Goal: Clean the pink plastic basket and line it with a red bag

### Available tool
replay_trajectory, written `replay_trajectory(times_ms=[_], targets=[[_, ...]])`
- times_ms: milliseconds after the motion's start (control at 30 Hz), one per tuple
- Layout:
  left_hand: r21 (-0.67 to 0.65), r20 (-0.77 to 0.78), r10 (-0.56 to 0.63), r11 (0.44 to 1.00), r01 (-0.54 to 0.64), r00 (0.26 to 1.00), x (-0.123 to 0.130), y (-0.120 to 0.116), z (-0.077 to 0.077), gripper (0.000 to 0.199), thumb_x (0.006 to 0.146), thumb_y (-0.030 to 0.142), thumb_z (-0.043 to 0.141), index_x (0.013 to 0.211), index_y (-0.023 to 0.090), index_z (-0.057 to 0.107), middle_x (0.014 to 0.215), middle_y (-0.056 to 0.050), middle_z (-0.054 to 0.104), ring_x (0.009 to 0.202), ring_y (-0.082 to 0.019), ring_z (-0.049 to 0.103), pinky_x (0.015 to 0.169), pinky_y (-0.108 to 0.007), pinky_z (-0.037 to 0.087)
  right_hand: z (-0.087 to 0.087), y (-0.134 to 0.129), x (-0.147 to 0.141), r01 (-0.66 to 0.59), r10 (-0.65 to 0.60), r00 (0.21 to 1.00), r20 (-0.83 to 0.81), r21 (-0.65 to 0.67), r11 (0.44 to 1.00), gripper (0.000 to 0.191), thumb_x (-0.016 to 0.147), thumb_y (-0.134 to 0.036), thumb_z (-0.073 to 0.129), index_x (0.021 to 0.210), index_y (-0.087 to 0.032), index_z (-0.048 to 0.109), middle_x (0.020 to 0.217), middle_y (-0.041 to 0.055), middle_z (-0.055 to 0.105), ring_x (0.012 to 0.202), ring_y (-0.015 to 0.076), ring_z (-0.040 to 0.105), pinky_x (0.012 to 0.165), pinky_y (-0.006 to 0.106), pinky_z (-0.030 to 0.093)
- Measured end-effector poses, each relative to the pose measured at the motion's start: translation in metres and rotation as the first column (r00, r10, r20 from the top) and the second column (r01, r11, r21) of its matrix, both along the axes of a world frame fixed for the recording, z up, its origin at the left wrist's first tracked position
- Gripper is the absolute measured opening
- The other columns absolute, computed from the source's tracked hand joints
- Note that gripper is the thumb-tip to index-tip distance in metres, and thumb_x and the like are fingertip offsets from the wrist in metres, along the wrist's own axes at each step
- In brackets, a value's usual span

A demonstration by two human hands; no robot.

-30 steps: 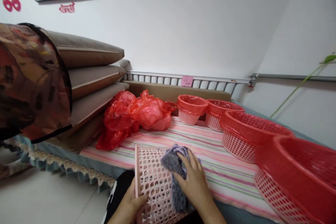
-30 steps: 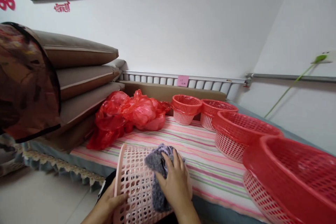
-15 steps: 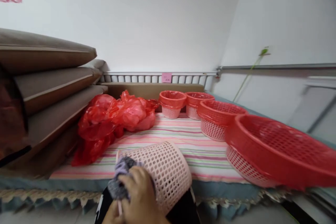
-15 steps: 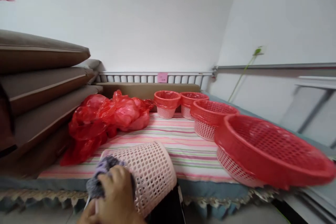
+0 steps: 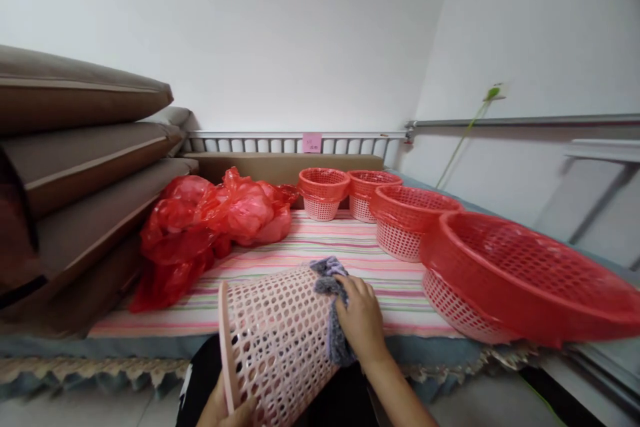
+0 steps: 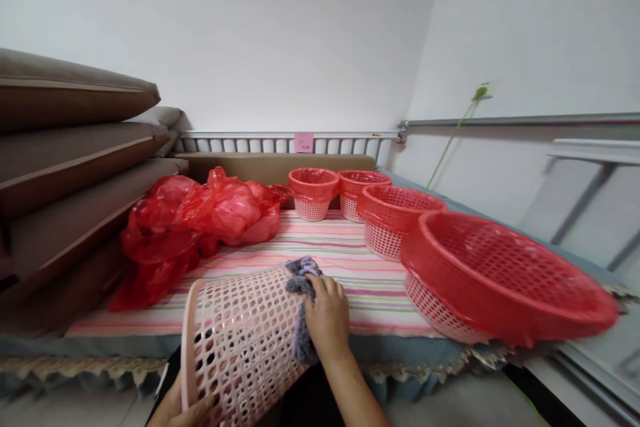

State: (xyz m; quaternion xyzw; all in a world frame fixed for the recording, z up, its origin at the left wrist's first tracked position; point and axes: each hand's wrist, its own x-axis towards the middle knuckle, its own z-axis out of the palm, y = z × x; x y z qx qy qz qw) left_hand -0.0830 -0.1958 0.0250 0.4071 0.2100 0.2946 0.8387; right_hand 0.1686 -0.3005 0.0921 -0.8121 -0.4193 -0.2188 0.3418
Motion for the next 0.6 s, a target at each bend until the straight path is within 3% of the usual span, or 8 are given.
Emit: replay_trajectory(times_ms=[133,267,400,500,600], targets=[[0.006,0.094,-0.067,0.998,0.067,0.993,0.0,-0.005,0.001,0.087,0.058,0.032,0.081,0.135,0.024,0.04,0.12,-0.013,0.065,0.12,-0.035,0.05,0.103,-0.048,0.037,-0.012,0.012,-0.01,-0.02,0.016,0.997,0.079,0.047,0.999,0.047,0.076,-0.016,0.048,0.123,-0.016,0.047,0.109,0.0105,0.056,0.102,0.0258,0.048,0.091,0.043,0.04],[0.08,0.106,-0.09,0.993,0.082,0.99,-0.002,-0.004,0.004,0.074,0.061,0.036,0.08,0.127,0.021,0.05,0.114,-0.014,0.068,0.115,-0.036,0.054,0.098,-0.049,0.04,-0.01,0.037,-0.078,-0.18,0.179,0.984,0.012,0.011,0.984,0.056,0.072,-0.019,0.053,0.127,-0.016,0.044,0.11,0.0112,0.056,0.106,0.0276,0.048,0.093,0.042,0.039],[0.158,0.066,-0.059,0.986,0.048,0.996,-0.005,-0.003,0.003,0.067,0.059,0.036,0.081,0.12,0.021,0.057,0.113,-0.012,0.068,0.113,-0.036,0.055,0.098,-0.046,0.041,0.01,0.049,-0.141,-0.397,0.381,0.912,-0.153,-0.093,0.913,0.057,0.067,-0.017,0.055,0.124,-0.02,0.05,0.106,0.0087,0.058,0.105,0.0272,0.049,0.094,0.041,0.039],[0.128,0.079,-0.05,0.991,0.039,0.996,-0.005,-0.003,-0.003,0.067,0.06,0.036,0.08,0.121,0.024,0.056,0.117,-0.009,0.066,0.115,-0.035,0.054,0.101,-0.046,0.038,0.026,0.051,-0.146,-0.505,0.482,0.861,-0.162,-0.16,0.848,0.046,0.066,-0.02,0.058,0.112,-0.025,0.058,0.125,0.007,0.05,0.121,0.0291,0.038,0.102,0.046,0.029],[0.098,0.115,-0.027,0.995,0.015,0.993,-0.002,-0.002,-0.012,0.069,0.059,0.039,0.08,0.121,0.025,0.055,0.122,-0.01,0.063,0.119,-0.035,0.051,0.102,-0.046,0.036,0.037,0.056,-0.128,-0.618,0.605,0.785,-0.134,-0.24,0.748,0.043,0.065,-0.025,0.06,0.108,-0.025,0.058,0.148,0.0036,0.026,0.136,0.0282,0.016,0.109,0.047,0.017]])
